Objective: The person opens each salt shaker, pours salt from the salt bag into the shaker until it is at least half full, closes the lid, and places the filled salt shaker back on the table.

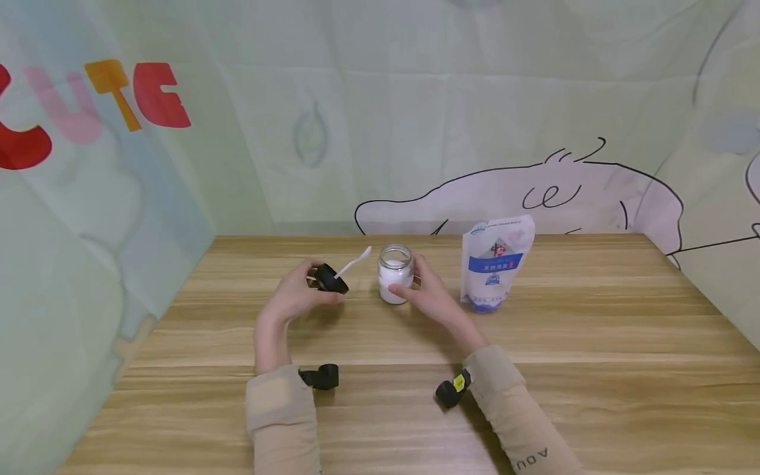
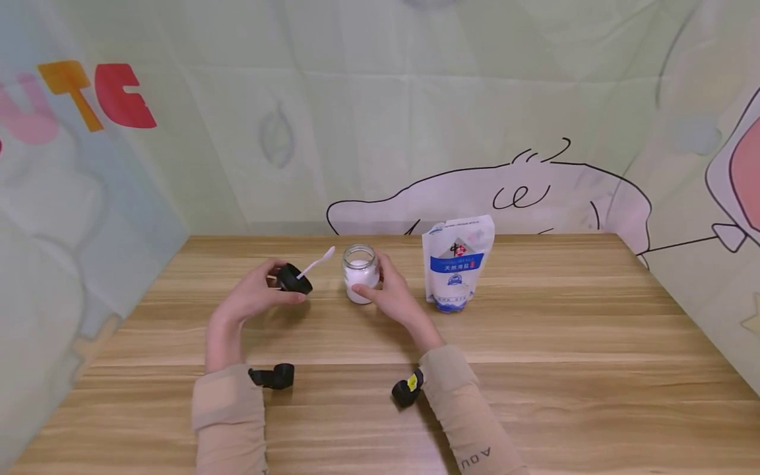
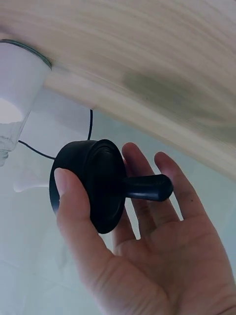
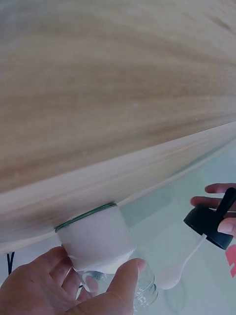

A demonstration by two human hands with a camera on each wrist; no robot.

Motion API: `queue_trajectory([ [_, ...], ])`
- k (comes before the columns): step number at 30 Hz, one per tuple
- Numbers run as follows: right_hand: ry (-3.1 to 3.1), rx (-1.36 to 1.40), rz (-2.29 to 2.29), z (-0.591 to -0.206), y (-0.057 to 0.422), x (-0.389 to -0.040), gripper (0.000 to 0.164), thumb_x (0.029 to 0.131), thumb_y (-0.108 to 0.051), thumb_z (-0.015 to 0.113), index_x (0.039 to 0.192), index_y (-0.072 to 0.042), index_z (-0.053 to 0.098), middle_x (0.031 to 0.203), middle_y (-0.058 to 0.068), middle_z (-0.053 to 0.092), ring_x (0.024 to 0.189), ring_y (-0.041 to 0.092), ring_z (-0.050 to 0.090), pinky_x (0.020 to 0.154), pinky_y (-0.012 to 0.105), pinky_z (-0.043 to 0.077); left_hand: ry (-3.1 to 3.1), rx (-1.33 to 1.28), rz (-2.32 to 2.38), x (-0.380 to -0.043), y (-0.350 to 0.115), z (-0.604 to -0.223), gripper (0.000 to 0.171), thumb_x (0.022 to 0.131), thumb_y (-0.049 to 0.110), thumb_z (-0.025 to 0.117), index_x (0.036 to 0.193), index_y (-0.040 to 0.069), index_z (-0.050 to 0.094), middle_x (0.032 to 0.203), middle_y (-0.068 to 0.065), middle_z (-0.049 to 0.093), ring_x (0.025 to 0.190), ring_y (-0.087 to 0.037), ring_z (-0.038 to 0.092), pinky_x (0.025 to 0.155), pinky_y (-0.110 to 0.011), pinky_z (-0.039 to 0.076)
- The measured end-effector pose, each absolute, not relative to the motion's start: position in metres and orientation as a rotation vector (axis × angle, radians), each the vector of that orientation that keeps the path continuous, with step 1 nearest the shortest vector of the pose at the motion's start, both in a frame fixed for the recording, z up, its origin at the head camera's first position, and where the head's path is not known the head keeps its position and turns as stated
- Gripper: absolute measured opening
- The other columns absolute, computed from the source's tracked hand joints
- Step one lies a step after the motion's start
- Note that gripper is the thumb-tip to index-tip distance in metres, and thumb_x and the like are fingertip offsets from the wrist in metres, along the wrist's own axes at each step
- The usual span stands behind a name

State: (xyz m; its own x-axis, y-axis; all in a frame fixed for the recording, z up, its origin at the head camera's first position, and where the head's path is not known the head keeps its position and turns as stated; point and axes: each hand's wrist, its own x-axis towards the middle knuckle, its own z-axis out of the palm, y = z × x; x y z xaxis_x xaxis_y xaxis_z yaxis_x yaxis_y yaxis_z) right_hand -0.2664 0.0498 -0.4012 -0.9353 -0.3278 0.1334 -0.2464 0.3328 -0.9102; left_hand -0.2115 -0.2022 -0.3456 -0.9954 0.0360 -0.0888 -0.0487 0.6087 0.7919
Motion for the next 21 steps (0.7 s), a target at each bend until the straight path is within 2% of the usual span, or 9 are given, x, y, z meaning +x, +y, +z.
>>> queue_trajectory([
  [10,2.499,-0.533,-1.684,-0.4004,0.0494,-0.2644,0.078,0.085,-0.021,0.072,0.149,-0.014,0.028,0.146,0.014,0.044,0.137,0.033,0.042,0.115,0.045,0.033,2.72,0.041,1.412,-0.211,-0.2027,-0.3451,0.077,0.075,0.023,0.08,0.139,0.003,0.041,0.121,-0.02,0.058,0.11,-0.03,0.055,0.088,-0.033,0.045],
  [17,2.5,-0.537,-1.69,-0.4005,0.0498,-0.2648,0.078,0.085,-0.02,0.072,0.149,-0.013,0.027,0.147,0.013,0.043,0.137,0.032,0.041,0.116,0.045,0.032,2.705,0.037,1.455,-0.2097,-0.2024,-0.3406,0.078,0.077,0.021,0.078,0.143,0.004,0.039,0.127,-0.021,0.056,0.118,-0.033,0.054,0.096,-0.039,0.045],
  [21,2.502,-0.545,-1.697,-0.4004,0.0494,-0.2653,0.078,0.085,-0.018,0.072,0.149,-0.012,0.027,0.147,0.014,0.043,0.137,0.032,0.041,0.116,0.045,0.033,2.712,0.039,1.445,-0.2098,-0.2026,-0.3379,0.08,0.077,0.023,0.079,0.144,0.007,0.038,0.129,-0.02,0.056,0.119,-0.033,0.053,0.096,-0.04,0.045],
])
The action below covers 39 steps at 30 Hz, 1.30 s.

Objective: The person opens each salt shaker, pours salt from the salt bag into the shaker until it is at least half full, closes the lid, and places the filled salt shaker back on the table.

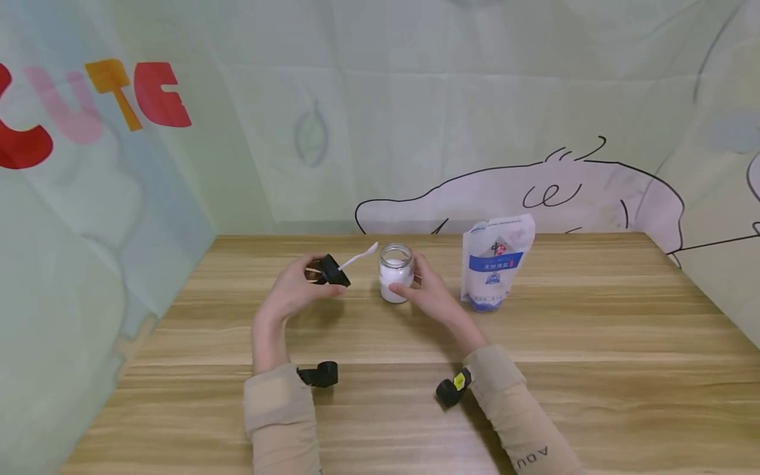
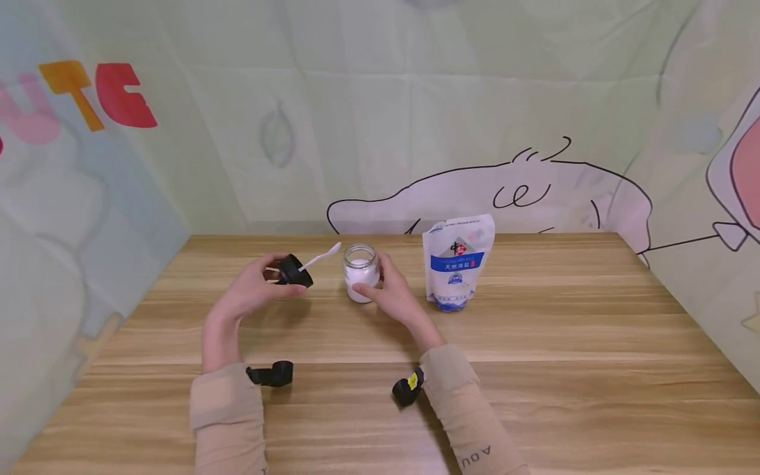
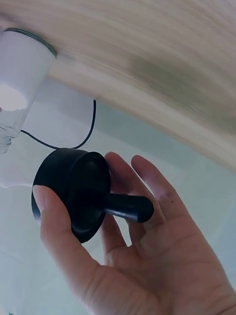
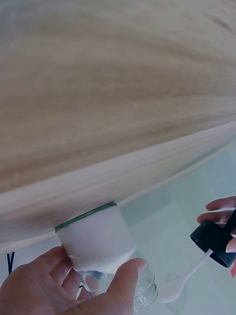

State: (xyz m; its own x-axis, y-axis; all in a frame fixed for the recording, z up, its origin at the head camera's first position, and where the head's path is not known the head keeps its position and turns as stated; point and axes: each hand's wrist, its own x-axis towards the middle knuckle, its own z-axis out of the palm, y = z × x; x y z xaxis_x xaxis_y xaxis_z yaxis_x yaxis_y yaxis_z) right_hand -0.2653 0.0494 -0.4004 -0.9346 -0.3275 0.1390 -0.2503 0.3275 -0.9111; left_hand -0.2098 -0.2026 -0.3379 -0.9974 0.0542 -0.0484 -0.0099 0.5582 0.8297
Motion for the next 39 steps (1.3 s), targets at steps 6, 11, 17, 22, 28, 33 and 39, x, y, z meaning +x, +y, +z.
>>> queue_trajectory([
  [6,2.51,-0.546,-1.688,-0.4,0.049,-0.265,0.079,0.085,-0.02,0.072,0.149,-0.013,0.027,0.147,0.014,0.044,0.137,0.033,0.042,0.115,0.045,0.033,2.733,0.055,1.429,-0.211,-0.202,-0.336,0.078,0.077,0.027,0.079,0.143,0.009,0.041,0.13,-0.017,0.055,0.118,-0.032,0.052,0.092,-0.039,0.045],
  [11,2.515,-0.553,-1.688,-0.401,0.049,-0.266,0.078,0.085,-0.02,0.072,0.149,-0.012,0.028,0.146,0.014,0.044,0.136,0.032,0.043,0.115,0.044,0.033,2.737,0.054,1.453,-0.211,-0.2,-0.335,0.079,0.076,0.029,0.08,0.143,0.011,0.043,0.129,-0.016,0.056,0.117,-0.031,0.052,0.09,-0.036,0.043],
  [17,2.522,-0.563,-1.685,-0.401,0.049,-0.266,0.077,0.085,-0.02,0.072,0.148,-0.012,0.029,0.146,0.015,0.044,0.136,0.033,0.042,0.115,0.045,0.033,2.714,0.057,1.532,-0.211,-0.198,-0.334,0.076,0.075,0.025,0.081,0.141,0.014,0.042,0.131,-0.012,0.052,0.118,-0.03,0.052,0.092,-0.036,0.042],
  [22,2.521,-0.56,-1.693,-0.402,0.05,-0.267,0.077,0.085,-0.02,0.072,0.148,-0.013,0.029,0.146,0.014,0.045,0.136,0.032,0.043,0.115,0.044,0.033,2.711,0.043,1.568,-0.212,-0.195,-0.333,0.075,0.075,0.024,0.081,0.138,0.013,0.041,0.132,-0.012,0.051,0.122,-0.033,0.051,0.1,-0.044,0.041],
  [28,2.525,-0.566,-1.684,-0.402,0.05,-0.267,0.076,0.085,-0.02,0.072,0.148,-0.012,0.03,0.145,0.014,0.046,0.136,0.032,0.043,0.115,0.044,0.034,2.721,0.015,1.569,-0.211,-0.195,-0.332,0.073,0.075,0.026,0.081,0.135,0.014,0.042,0.135,-0.011,0.05,0.125,-0.032,0.05,0.104,-0.048,0.04],
  [33,2.525,-0.555,-1.674,-0.401,0.05,-0.266,0.077,0.085,-0.021,0.072,0.148,-0.014,0.029,0.146,0.014,0.045,0.136,0.032,0.043,0.115,0.044,0.033,2.725,0.028,1.596,-0.211,-0.193,-0.331,0.07,0.075,0.025,0.081,0.134,0.013,0.044,0.134,-0.011,0.051,0.126,-0.032,0.05,0.106,-0.049,0.04],
  [39,2.522,-0.549,-1.672,-0.401,0.05,-0.266,0.077,0.085,-0.021,0.072,0.148,-0.015,0.029,0.146,0.014,0.045,0.137,0.032,0.042,0.115,0.044,0.033,2.729,0.061,1.635,-0.212,-0.191,-0.33,0.072,0.074,0.023,0.081,0.134,0.012,0.044,0.133,-0.012,0.052,0.126,-0.033,0.05,0.107,-0.048,0.04],
])
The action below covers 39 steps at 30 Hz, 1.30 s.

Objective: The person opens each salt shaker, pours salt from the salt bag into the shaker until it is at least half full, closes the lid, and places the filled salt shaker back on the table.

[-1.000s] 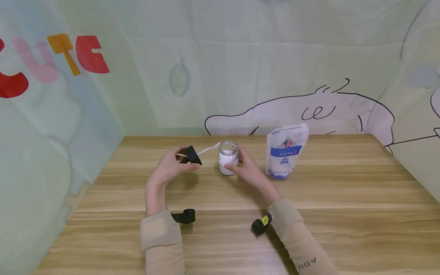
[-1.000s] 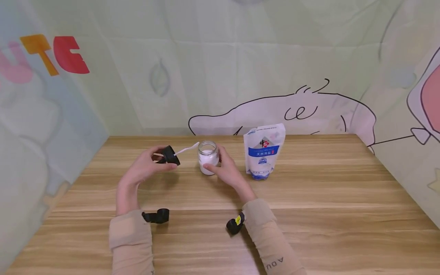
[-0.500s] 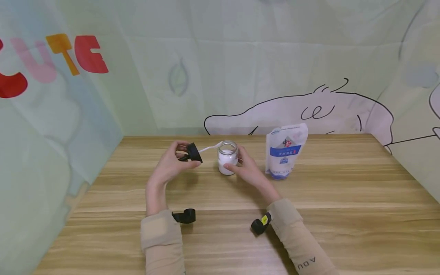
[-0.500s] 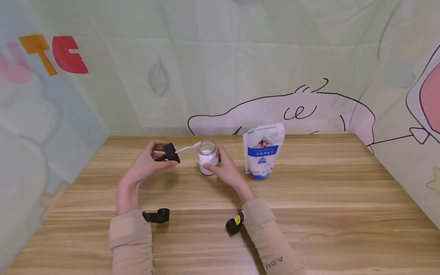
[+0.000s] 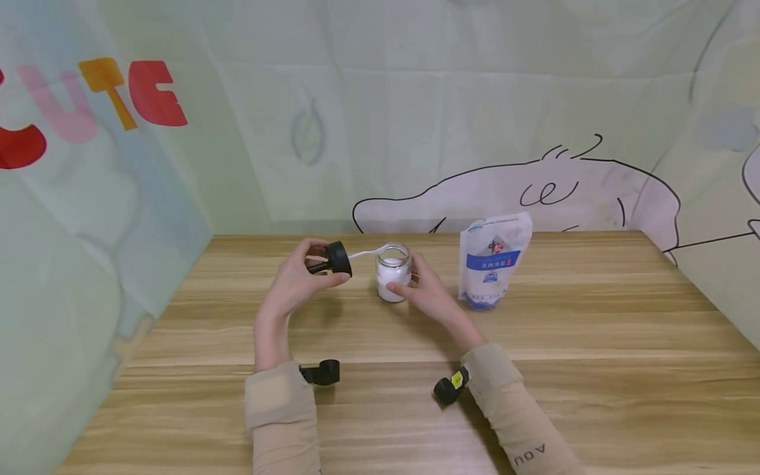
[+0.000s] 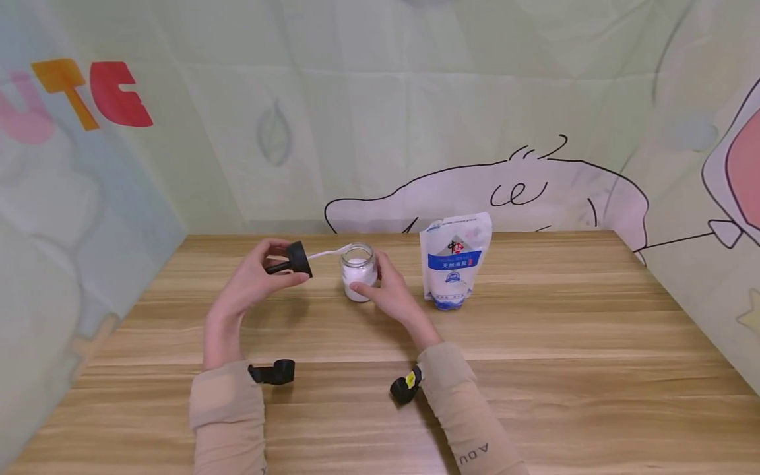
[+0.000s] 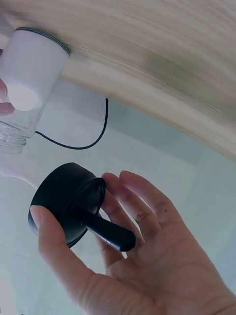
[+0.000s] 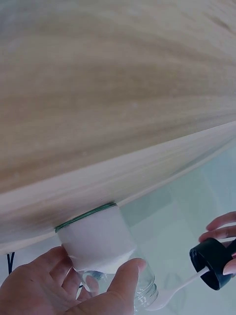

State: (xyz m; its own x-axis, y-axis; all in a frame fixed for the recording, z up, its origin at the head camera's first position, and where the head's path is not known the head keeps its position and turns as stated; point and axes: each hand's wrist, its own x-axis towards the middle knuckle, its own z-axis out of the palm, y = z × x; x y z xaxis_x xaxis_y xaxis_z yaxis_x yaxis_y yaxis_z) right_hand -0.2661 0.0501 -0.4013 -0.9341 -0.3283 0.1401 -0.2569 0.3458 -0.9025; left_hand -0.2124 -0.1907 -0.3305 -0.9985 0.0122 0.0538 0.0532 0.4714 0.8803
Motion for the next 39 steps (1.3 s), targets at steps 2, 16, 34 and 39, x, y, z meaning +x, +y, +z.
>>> queue_trajectory([
  [2,2.523,-0.546,-1.671,-0.401,0.05,-0.266,0.076,0.085,-0.021,0.072,0.148,-0.015,0.029,0.146,0.014,0.045,0.136,0.032,0.043,0.115,0.044,0.034,-2.65,-0.069,-1.6,-0.213,-0.19,-0.33,0.072,0.074,0.023,0.082,0.134,0.012,0.044,0.133,-0.012,0.051,0.126,-0.033,0.05,0.106,-0.048,0.042],
  [16,2.52,-0.531,-1.656,-0.4,0.05,-0.266,0.075,0.086,-0.024,0.071,0.148,-0.018,0.029,0.147,0.012,0.045,0.138,0.03,0.041,0.116,0.044,0.032,-2.571,-0.137,-1.658,-0.217,-0.181,-0.329,0.07,0.076,0.018,0.081,0.135,0.011,0.045,0.133,-0.015,0.049,0.119,-0.036,0.056,0.1,-0.044,0.048],
  [34,2.522,-0.524,-1.637,-0.4,0.051,-0.267,0.074,0.087,-0.027,0.071,0.148,-0.019,0.029,0.147,0.011,0.044,0.139,0.03,0.04,0.115,0.045,0.034,-2.506,-0.18,-1.506,-0.221,-0.163,-0.326,0.068,0.075,0.018,0.081,0.135,0.007,0.05,0.128,-0.016,0.047,0.112,-0.032,0.053,0.098,-0.046,0.05],
  [39,2.518,-0.522,-1.638,-0.401,0.051,-0.267,0.074,0.087,-0.028,0.071,0.148,-0.02,0.029,0.148,0.01,0.044,0.139,0.03,0.04,0.115,0.045,0.033,-2.494,-0.185,-1.507,-0.222,-0.16,-0.325,0.07,0.076,0.018,0.081,0.137,0.008,0.048,0.127,-0.016,0.049,0.111,-0.032,0.054,0.098,-0.046,0.049],
])
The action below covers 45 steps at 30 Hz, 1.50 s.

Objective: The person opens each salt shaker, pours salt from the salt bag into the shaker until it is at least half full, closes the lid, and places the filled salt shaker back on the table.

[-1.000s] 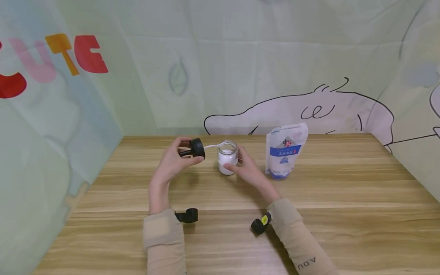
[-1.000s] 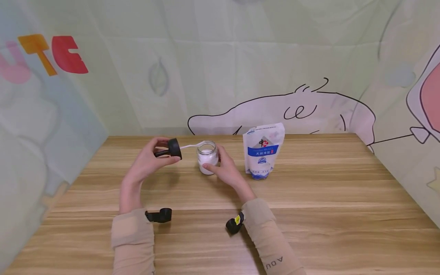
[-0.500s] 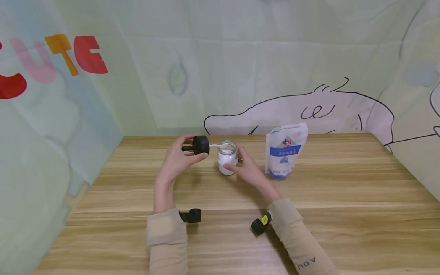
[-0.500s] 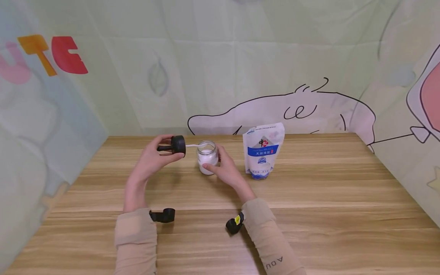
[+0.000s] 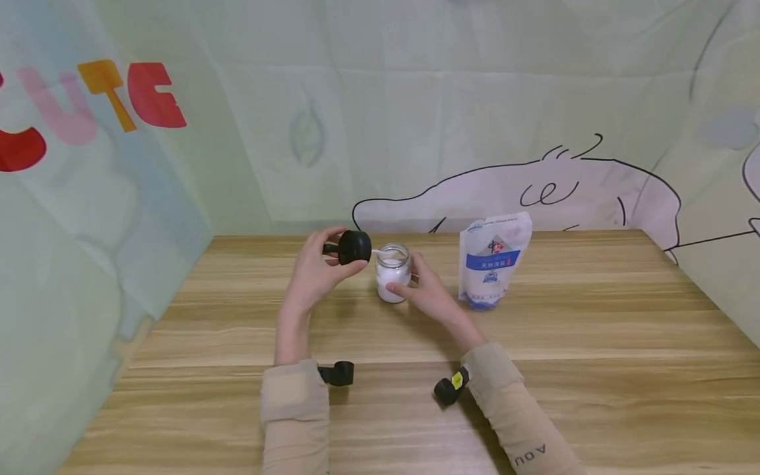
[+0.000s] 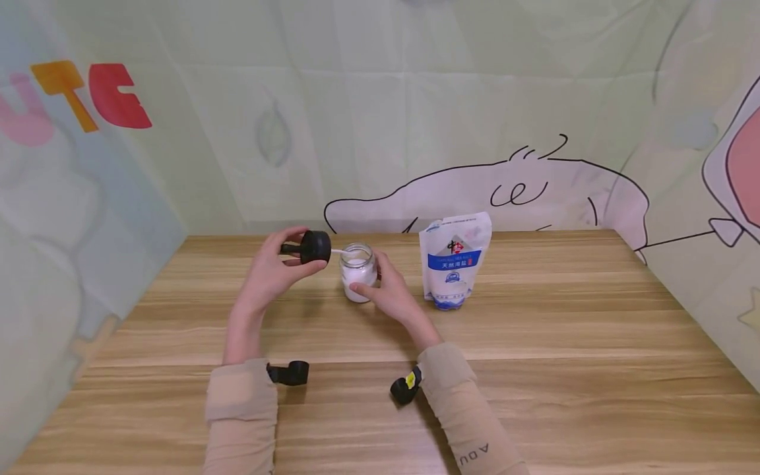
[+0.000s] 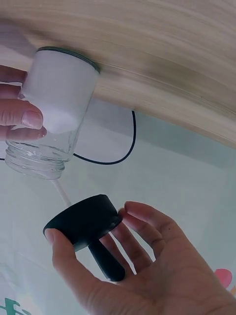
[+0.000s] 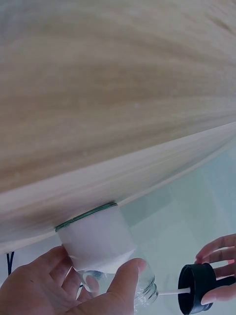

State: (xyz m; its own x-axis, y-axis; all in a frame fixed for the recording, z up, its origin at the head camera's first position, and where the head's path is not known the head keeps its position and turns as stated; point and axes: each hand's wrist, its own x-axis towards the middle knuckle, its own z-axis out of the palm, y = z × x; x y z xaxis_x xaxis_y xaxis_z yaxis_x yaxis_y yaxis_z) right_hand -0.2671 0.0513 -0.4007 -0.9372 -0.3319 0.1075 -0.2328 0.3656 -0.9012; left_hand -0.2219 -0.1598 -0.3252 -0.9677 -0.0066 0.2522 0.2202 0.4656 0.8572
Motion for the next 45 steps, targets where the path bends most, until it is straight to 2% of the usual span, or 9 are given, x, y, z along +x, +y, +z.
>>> queue_trajectory([
  [7,2.523,-0.528,-1.642,-0.401,0.051,-0.268,0.074,0.087,-0.026,0.071,0.148,-0.018,0.03,0.147,0.01,0.045,0.138,0.03,0.041,0.115,0.044,0.034,-2.47,-0.191,-1.496,-0.224,-0.154,-0.324,0.07,0.076,0.02,0.081,0.135,0.009,0.047,0.124,-0.015,0.053,0.103,-0.03,0.053,0.096,-0.043,0.049],
  [14,2.522,-0.537,-1.643,-0.4,0.051,-0.266,0.074,0.087,-0.026,0.071,0.148,-0.019,0.029,0.148,0.008,0.044,0.139,0.029,0.04,0.116,0.045,0.033,-2.471,-0.194,-1.478,-0.226,-0.147,-0.324,0.07,0.076,0.021,0.081,0.135,0.008,0.046,0.126,-0.013,0.054,0.105,-0.029,0.051,0.099,-0.047,0.048],
  [23,2.51,-0.56,-1.647,-0.399,0.052,-0.266,0.074,0.087,-0.026,0.07,0.148,-0.018,0.029,0.15,0.009,0.041,0.139,0.029,0.04,0.116,0.046,0.033,-2.448,-0.212,-1.43,-0.228,-0.136,-0.323,0.071,0.074,0.019,0.082,0.135,0.007,0.047,0.121,-0.016,0.054,0.104,-0.03,0.054,0.095,-0.044,0.051],
  [28,2.512,-0.562,-1.653,-0.4,0.052,-0.267,0.074,0.087,-0.025,0.071,0.148,-0.018,0.029,0.15,0.009,0.041,0.138,0.029,0.04,0.115,0.045,0.034,-2.439,-0.24,-1.381,-0.229,-0.128,-0.322,0.07,0.075,0.018,0.081,0.134,0.005,0.047,0.125,-0.017,0.054,0.107,-0.031,0.052,0.096,-0.048,0.05],
  [37,2.516,-0.559,-1.651,-0.4,0.052,-0.268,0.075,0.087,-0.026,0.071,0.149,-0.019,0.028,0.15,0.009,0.041,0.138,0.029,0.041,0.115,0.045,0.035,-2.469,-0.199,-1.299,-0.228,-0.122,-0.32,0.068,0.074,0.016,0.08,0.133,0.003,0.048,0.126,-0.016,0.054,0.114,-0.031,0.045,0.095,-0.042,0.049],
  [45,2.504,-0.572,-1.672,-0.4,0.052,-0.268,0.077,0.086,-0.026,0.072,0.149,-0.02,0.028,0.15,0.008,0.041,0.138,0.028,0.041,0.115,0.045,0.034,-2.489,-0.175,-1.244,-0.228,-0.119,-0.32,0.063,0.074,0.019,0.078,0.129,0.001,0.052,0.13,-0.017,0.053,0.118,-0.032,0.041,0.096,-0.045,0.044],
])
